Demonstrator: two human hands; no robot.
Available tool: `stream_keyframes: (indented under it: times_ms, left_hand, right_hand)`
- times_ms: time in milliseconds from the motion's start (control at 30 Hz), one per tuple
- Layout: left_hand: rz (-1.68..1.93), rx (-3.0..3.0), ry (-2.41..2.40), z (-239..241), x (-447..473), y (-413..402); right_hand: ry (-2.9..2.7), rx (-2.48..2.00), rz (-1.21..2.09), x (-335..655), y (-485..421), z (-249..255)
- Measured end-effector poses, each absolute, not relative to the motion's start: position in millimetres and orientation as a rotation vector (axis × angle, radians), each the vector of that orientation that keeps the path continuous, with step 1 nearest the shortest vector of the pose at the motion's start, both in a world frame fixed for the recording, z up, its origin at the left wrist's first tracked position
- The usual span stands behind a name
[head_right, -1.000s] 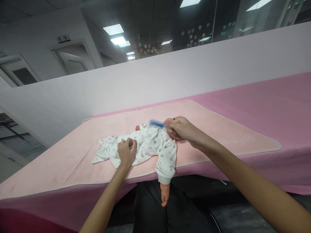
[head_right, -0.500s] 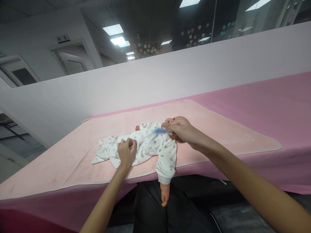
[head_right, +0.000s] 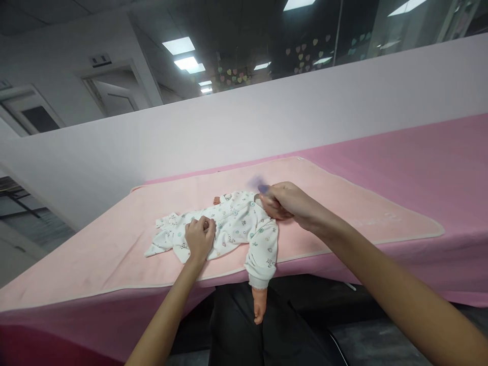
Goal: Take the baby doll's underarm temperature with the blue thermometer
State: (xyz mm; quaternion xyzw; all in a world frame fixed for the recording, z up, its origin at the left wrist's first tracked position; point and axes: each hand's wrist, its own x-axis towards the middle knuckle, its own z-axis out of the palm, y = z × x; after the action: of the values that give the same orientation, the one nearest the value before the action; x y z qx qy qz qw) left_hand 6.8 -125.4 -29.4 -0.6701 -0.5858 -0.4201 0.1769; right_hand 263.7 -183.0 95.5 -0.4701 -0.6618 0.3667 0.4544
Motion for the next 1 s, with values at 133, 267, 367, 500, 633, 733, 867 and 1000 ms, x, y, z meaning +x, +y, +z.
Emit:
stream_keyframes:
  times_ms: [133,267,367,500,633,733,867,1000]
  left_hand:
    - [-1.186,-1.881,-1.653,-29.3,7.2,-125.5]
    - [-1.185,-1.882,-1.664,-28.6,7.9,-126.2]
    - [-1.185,-1.884,-1.672,-28.2,8.2,-126.5]
    - [-1.178,-1.891,-1.674,-28.1,7.9,-126.4]
    - [-1.185,-1.894,-1.667,-28.5,7.1,-125.9]
    - [-1.178,-1.894,-1.672,-28.9,6.7,-125.7]
    - [-1.169,-1.899,-1.684,-28.7,7.0,-125.9]
    - [-1.176,-1.889,-1.683,-28.5,7.2,-126.2]
  right_hand:
    - [-1.626,-1.164,0.91,262.1,-186.8,97.9]
    - [-1.62,-1.157,0.893,257.8,-195.0,102.3]
    - [-1.638,-1.127,0.93,256.5,-198.0,104.8]
    - [-1.643,-1.099,1.002,259.1,-195.7,105.0]
    - [-1.661,-1.084,1.041,261.5,-192.6,102.2]
    - [-1.659,-1.083,1.019,260.5,-192.6,100.0]
    - [-1.646,-1.12,1.001,257.4,-193.9,99.7]
    - [-1.638,-1.156,0.962,257.6,-193.0,99.8]
